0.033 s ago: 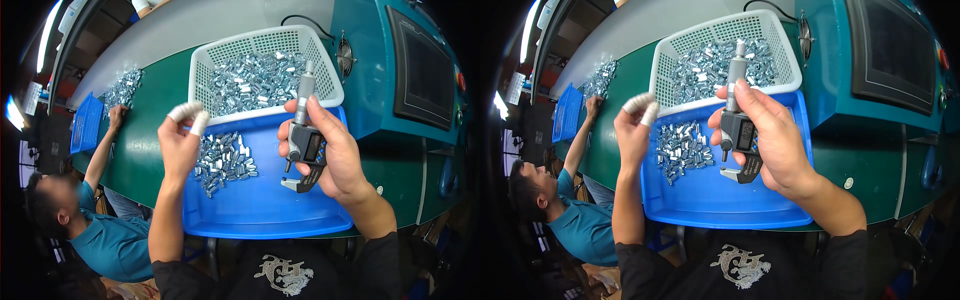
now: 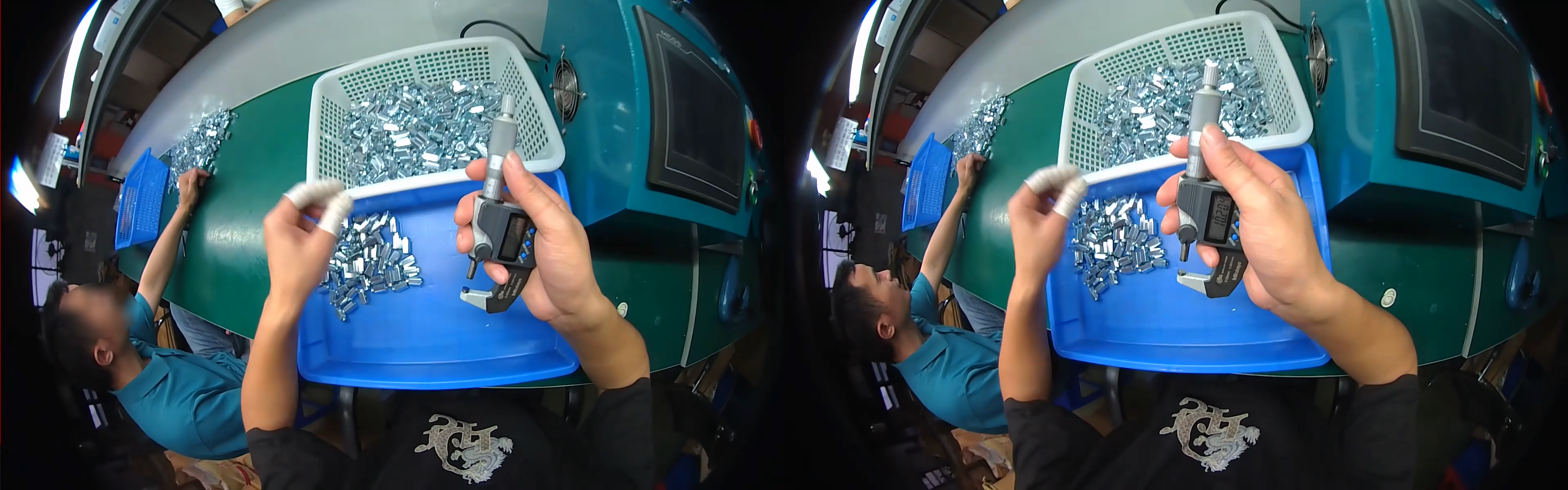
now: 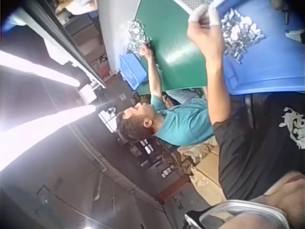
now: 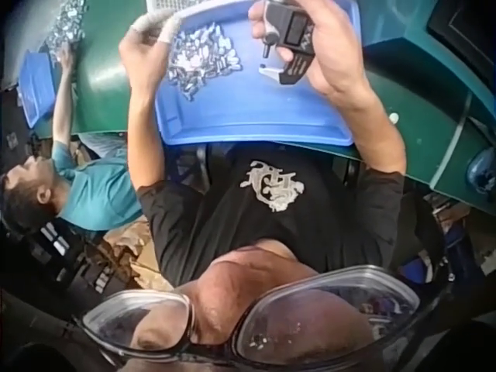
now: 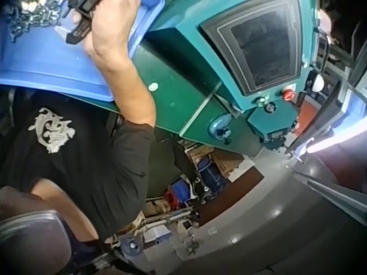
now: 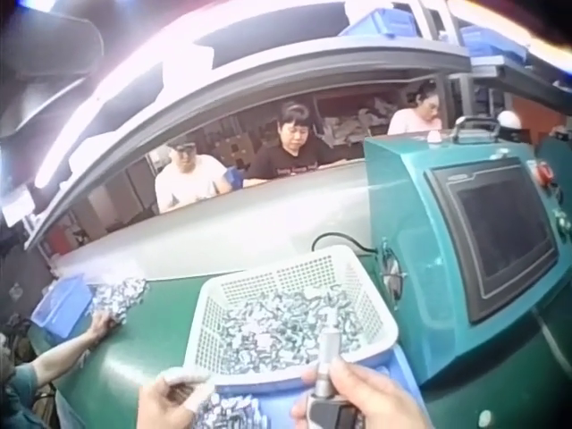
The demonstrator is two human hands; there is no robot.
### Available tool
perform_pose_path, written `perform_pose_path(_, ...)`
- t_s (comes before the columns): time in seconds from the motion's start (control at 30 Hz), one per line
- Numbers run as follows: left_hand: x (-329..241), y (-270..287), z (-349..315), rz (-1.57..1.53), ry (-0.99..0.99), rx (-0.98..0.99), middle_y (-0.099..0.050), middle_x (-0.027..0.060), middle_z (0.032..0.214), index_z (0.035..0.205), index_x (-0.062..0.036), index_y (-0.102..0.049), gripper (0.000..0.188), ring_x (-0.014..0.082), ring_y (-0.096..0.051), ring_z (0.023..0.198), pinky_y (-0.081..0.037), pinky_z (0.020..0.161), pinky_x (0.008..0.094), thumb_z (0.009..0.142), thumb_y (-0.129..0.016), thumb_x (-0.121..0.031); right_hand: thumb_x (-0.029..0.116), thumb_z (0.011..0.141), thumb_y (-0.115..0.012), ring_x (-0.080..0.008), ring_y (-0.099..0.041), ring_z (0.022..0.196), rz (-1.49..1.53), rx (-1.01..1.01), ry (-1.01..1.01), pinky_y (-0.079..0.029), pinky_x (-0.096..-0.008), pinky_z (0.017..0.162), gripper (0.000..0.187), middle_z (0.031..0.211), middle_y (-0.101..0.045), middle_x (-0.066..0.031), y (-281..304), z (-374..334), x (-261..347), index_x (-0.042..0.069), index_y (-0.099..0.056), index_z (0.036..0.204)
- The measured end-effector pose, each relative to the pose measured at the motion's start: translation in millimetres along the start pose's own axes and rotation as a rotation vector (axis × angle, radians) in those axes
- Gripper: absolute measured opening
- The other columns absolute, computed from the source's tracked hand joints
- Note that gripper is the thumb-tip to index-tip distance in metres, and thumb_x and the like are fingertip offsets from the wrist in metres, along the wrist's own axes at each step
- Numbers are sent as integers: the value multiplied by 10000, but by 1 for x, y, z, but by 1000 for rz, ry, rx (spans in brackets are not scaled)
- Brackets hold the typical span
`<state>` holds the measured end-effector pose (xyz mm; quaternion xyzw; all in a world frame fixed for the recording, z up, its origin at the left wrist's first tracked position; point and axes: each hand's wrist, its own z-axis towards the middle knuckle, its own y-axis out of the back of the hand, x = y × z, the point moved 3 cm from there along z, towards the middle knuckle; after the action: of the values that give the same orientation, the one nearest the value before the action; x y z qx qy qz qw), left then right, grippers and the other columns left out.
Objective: The recorder uses a digital micrometer to measure small metal components at a factory workstation.
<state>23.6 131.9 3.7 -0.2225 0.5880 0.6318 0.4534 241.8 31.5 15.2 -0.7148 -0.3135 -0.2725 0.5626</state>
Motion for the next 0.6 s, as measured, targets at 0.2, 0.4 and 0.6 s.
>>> perform_pose_path(0.2, 9, -17, -37, 440, -51, 272, -588, 74, 752, 940, -32, -685, 215, 202, -568, 621, -469, 588, 321, 727, -703, -61, 396, 988, -374, -163, -626, 673, -32, -7, -15, -419, -205, 366, 425, 814, -613, -118, -1, 5, -5, 14, -476, 1144)
perform_pose_path(0.4, 20, -27, -24, 766, -169, 148, -582, 134, 846, 923, -10, -682, 210, 296, -593, 827, -484, 699, 400, 750, -688, -129, 391, 991, -365, -167, -627, 677, -28, -2, -16, -423, -204, 373, 421, 820, -615, -123, -2, 2, -5, 18, -476, 1150)
perform_pose_path(0.6, 14, -25, -27, 628, -99, 168, -626, 123, 884, 911, -12, -660, 163, 257, -616, 801, -486, 699, 353, 774, -679, -97, 387, 992, -364, -169, -628, 684, -33, -12, -22, -425, -208, 376, 424, 823, -615, -126, -1, 4, -7, 12, -475, 1154)
